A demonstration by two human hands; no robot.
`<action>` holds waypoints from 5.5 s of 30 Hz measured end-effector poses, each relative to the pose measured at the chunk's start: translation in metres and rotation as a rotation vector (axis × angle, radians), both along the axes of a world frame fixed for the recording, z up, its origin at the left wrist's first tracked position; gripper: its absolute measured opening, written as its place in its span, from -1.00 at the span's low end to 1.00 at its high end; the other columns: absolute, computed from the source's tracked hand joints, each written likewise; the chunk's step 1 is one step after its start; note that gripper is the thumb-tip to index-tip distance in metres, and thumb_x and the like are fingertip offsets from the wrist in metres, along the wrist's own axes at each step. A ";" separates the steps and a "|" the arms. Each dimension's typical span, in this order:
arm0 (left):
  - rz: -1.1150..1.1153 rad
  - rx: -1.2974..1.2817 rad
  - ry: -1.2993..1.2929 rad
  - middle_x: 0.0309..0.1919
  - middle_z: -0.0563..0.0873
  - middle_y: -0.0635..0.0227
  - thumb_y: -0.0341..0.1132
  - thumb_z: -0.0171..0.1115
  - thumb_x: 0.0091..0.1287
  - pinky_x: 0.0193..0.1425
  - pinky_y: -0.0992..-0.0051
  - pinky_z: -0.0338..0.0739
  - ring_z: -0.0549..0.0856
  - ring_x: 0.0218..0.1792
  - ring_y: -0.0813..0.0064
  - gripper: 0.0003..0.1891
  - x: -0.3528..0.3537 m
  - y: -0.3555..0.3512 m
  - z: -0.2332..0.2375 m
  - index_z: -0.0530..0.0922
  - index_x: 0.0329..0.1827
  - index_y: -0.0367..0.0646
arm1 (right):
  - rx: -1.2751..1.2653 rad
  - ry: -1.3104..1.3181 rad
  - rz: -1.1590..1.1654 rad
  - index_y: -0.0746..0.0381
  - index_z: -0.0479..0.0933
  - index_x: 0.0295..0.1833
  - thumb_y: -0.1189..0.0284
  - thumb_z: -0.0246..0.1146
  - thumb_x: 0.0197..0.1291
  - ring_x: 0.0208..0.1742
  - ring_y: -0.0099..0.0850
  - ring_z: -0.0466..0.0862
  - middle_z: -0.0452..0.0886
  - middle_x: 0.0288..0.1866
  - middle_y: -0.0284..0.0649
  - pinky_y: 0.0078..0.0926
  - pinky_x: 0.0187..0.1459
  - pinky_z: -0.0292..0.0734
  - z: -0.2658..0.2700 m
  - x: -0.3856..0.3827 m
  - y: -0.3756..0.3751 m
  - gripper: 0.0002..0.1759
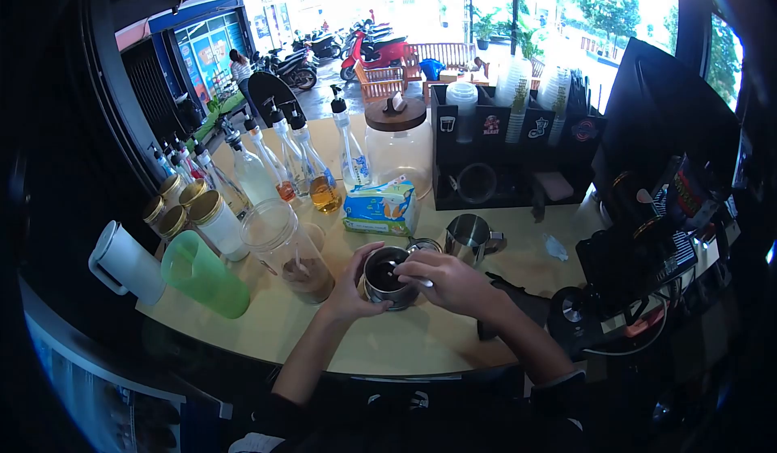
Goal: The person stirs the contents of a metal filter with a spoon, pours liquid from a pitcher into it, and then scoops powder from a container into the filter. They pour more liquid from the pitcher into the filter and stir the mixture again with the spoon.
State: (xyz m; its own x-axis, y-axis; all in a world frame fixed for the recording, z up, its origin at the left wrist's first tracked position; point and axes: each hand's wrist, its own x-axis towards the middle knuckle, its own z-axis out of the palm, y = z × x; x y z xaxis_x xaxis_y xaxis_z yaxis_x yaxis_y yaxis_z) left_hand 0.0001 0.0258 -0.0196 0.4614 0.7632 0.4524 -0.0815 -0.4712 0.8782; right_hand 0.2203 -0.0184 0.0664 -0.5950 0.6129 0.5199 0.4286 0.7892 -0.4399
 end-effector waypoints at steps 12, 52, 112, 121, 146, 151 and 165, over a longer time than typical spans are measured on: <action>0.008 0.028 0.013 0.15 0.57 0.19 -0.32 0.60 -0.21 0.41 0.32 0.36 0.54 0.24 0.34 0.05 0.000 0.001 0.001 0.21 0.44 -0.14 | 0.057 -0.017 -0.051 0.26 0.55 -0.12 0.50 0.32 0.17 -0.20 -0.23 0.64 0.58 -0.27 -0.21 -0.29 -0.15 0.59 0.005 -0.001 -0.005 -0.83; -0.023 -0.052 0.053 0.23 0.48 0.20 -0.37 0.58 -0.20 0.48 0.34 0.22 0.44 0.33 0.35 0.07 -0.002 -0.004 0.010 0.14 0.46 -0.15 | -0.213 0.104 0.020 0.34 0.54 -0.19 0.41 0.17 0.35 -0.26 -0.15 0.67 0.62 -0.31 -0.07 -0.33 -0.24 0.54 0.024 -0.004 0.011 -0.82; 0.287 0.108 0.043 0.00 0.65 0.10 -0.13 0.66 -0.25 0.26 0.27 0.50 0.64 0.10 0.20 0.04 0.011 -0.017 0.002 0.26 0.36 -0.16 | 0.043 -0.005 -0.236 0.24 0.60 -0.14 0.50 0.28 0.21 -0.28 -0.19 0.66 0.65 -0.24 -0.20 -0.28 -0.24 0.58 0.019 -0.022 -0.026 -0.89; 0.321 0.082 0.149 -0.04 0.67 0.17 -0.17 0.66 -0.24 0.33 0.27 0.43 0.65 0.09 0.31 0.08 0.009 -0.018 0.009 0.20 0.41 -0.09 | 0.044 0.099 -0.309 0.25 0.60 -0.14 0.46 0.25 0.26 -0.30 -0.19 0.66 0.66 -0.28 -0.17 -0.28 -0.26 0.56 0.028 -0.008 -0.031 -0.89; 0.219 0.056 0.174 0.05 0.64 0.14 -0.20 0.66 -0.24 0.42 0.23 0.33 0.59 0.19 0.23 0.11 0.001 -0.004 0.025 0.15 0.44 -0.03 | 0.053 0.105 -0.257 0.22 0.62 -0.13 0.41 0.25 0.28 -0.33 -0.22 0.67 0.66 -0.29 -0.19 -0.32 -0.30 0.56 0.027 -0.003 -0.016 -0.86; 0.206 0.043 0.173 0.07 0.63 0.14 -0.21 0.66 -0.23 0.43 0.23 0.33 0.58 0.21 0.23 0.11 -0.001 -0.004 0.034 0.15 0.44 -0.03 | 0.059 0.089 -0.271 0.23 0.62 -0.13 0.40 0.25 0.28 -0.33 -0.21 0.66 0.66 -0.28 -0.18 -0.32 -0.28 0.56 0.033 -0.005 -0.014 -0.85; 0.181 0.125 0.154 0.15 0.60 0.14 -0.28 0.64 -0.25 0.48 0.22 0.27 0.54 0.26 0.23 0.13 -0.010 -0.011 0.044 0.13 0.46 -0.06 | 0.139 0.118 -0.246 0.20 0.62 -0.17 0.42 0.33 0.19 -0.34 -0.24 0.64 0.64 -0.35 -0.21 -0.31 -0.29 0.53 0.040 -0.011 -0.022 -0.87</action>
State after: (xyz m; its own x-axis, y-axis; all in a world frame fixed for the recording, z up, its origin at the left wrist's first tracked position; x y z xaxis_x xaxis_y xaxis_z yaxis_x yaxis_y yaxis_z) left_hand -0.0098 0.0148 0.0249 0.3927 0.7822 0.4836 0.1438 -0.5717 0.8078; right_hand 0.2092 -0.0404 0.1063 -0.3677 0.6497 0.6654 0.5669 0.7238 -0.3934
